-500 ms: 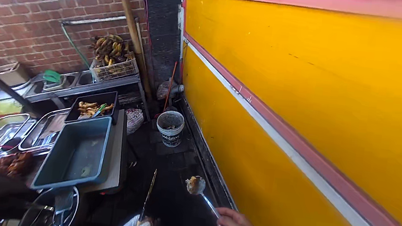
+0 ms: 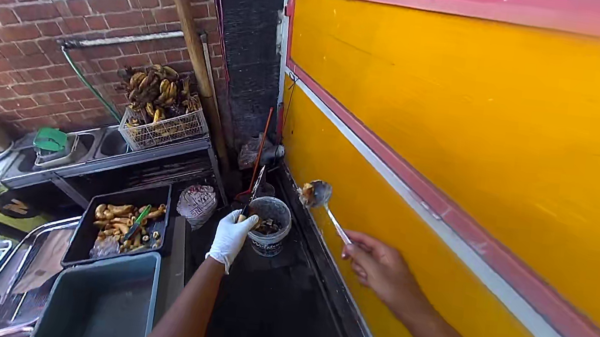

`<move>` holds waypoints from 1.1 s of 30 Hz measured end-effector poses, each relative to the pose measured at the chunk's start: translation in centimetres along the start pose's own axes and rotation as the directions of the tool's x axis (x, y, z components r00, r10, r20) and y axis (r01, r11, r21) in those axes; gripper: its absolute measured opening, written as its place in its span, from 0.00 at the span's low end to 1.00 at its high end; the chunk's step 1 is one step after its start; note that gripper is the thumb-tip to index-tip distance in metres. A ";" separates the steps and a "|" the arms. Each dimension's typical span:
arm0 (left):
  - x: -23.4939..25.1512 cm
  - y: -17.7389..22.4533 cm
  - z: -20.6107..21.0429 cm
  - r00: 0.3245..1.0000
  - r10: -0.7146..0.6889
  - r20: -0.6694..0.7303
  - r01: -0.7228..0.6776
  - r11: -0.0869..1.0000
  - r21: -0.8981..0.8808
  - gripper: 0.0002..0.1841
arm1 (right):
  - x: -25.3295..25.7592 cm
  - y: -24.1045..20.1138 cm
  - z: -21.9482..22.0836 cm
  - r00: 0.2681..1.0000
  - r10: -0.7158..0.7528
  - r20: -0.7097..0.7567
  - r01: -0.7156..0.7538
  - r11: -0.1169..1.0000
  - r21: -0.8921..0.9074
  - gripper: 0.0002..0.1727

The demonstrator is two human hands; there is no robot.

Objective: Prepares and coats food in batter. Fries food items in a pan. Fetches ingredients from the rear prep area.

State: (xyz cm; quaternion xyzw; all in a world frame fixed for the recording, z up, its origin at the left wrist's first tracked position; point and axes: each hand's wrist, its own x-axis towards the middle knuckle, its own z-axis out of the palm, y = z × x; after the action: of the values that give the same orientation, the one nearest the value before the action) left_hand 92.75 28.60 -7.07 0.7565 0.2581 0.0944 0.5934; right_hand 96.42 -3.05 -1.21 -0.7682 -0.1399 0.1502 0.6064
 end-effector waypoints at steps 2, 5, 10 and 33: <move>5.4 0.4 -0.1 1.000 0.002 -0.013 -0.001 0.999 0.047 0.18 | 4.7 -0.2 1.1 1.000 -0.025 -0.013 0.025 0.999 0.022 0.18; 13.2 -0.2 0.4 1.000 -0.016 0.014 0.014 0.993 0.118 0.18 | 11.9 1.5 2.4 0.998 -0.052 -0.032 0.051 0.998 -0.039 0.18; 24.2 -3.0 2.1 0.998 -0.050 0.024 0.045 0.983 0.178 0.17 | 24.3 6.6 3.9 0.997 -0.076 -0.005 0.075 0.993 -0.092 0.18; 28.8 -13.3 -0.7 0.794 -0.604 -0.070 0.588 0.793 -0.160 0.19 | 48.7 42.2 13.1 0.786 0.616 0.052 -0.391 0.561 -0.730 0.32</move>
State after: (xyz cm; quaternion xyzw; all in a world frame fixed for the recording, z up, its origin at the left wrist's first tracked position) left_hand 113.17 45.79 -24.20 0.5891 0.5111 -0.0367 0.6248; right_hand 137.18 18.40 -48.13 -0.9095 -0.0475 0.3717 0.1799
